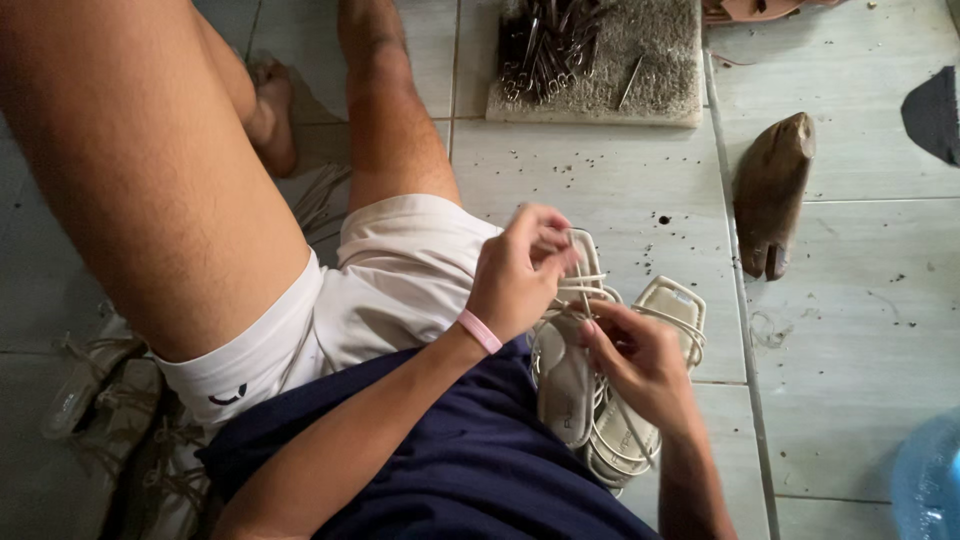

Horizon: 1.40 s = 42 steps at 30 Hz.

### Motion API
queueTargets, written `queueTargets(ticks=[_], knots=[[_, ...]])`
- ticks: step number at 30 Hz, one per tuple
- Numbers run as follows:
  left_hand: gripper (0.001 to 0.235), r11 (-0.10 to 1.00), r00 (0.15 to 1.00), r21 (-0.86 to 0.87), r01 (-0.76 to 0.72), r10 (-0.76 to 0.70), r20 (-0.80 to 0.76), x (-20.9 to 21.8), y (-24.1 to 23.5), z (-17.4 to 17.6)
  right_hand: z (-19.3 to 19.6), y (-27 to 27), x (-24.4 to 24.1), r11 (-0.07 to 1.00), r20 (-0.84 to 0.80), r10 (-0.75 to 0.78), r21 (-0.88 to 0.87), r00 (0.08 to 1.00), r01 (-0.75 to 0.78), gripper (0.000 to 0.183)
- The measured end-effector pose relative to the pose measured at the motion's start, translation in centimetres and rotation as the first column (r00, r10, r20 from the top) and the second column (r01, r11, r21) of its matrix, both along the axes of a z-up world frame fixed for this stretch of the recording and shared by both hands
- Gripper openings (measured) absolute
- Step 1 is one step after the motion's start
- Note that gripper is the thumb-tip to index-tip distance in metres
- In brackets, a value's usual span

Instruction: The person sits on a tiled floor and ties the straps of a beige sandal. They manipulate the straps with both hands to form a knot and adjust the fit. Several other sandals are visible on the floor nearby.

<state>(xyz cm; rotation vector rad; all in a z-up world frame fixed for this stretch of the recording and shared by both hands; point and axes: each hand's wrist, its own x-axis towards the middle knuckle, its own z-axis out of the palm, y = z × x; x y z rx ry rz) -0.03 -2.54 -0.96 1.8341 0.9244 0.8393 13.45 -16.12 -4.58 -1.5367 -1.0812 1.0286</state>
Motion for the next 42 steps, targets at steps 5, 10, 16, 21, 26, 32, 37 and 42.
queueTargets(ticks=[5, 10, 16, 21, 26, 32, 37, 42], knots=[[0.030, 0.993, 0.941, -0.111, -0.034, 0.069, 0.332, 0.3, 0.7, -1.2, 0.0, -1.1, 1.7, 0.988, -0.138, 0.150, 0.054, 0.979, -0.144, 0.045], [0.022, 0.954, 0.962, -0.228, 0.192, -0.138, 0.234, 0.0, 1.5, -2.5, -2.0, -0.7, 1.3, 0.945, -0.265, 0.261, 0.268, 0.929, -0.189, 0.025], [0.032, 0.977, 0.854, 0.027, 0.213, -0.172, -0.491, -1.4, 1.7, -3.6, -3.5, 0.5, 0.4, 0.990, -0.248, 0.113, 0.109, 0.962, -0.088, 0.025], [0.034, 0.971, 0.647, -0.128, 0.204, -0.232, -0.726, -1.7, 4.9, -6.0, -3.7, 1.5, -0.3, 0.994, -0.131, 0.060, -0.079, 0.990, -0.071, 0.033], [0.035, 0.963, 0.620, 0.005, 0.271, -0.170, -0.766, -2.1, 7.2, -9.4, -3.7, 2.3, -1.1, 0.987, -0.077, 0.012, -0.156, 0.997, -0.024, 0.035], [0.037, 0.942, 0.592, -0.260, 0.213, -0.336, -0.733, 0.3, 8.4, -11.8, -3.7, 2.5, -1.4, 0.976, 0.035, -0.021, -0.215, 0.999, 0.029, 0.030], [0.030, 0.935, 0.759, -0.333, 0.120, -0.302, -0.576, 0.3, 9.1, -12.8, -4.8, 2.5, -1.0, 0.993, -0.077, 0.018, -0.113, 0.997, -0.026, 0.027], [0.024, 0.921, 0.857, -0.388, 0.035, -0.228, -0.462, 0.1, 9.6, -14.3, -5.4, 1.9, 0.7, 0.984, -0.194, 0.151, -0.066, 0.969, -0.167, 0.029]])
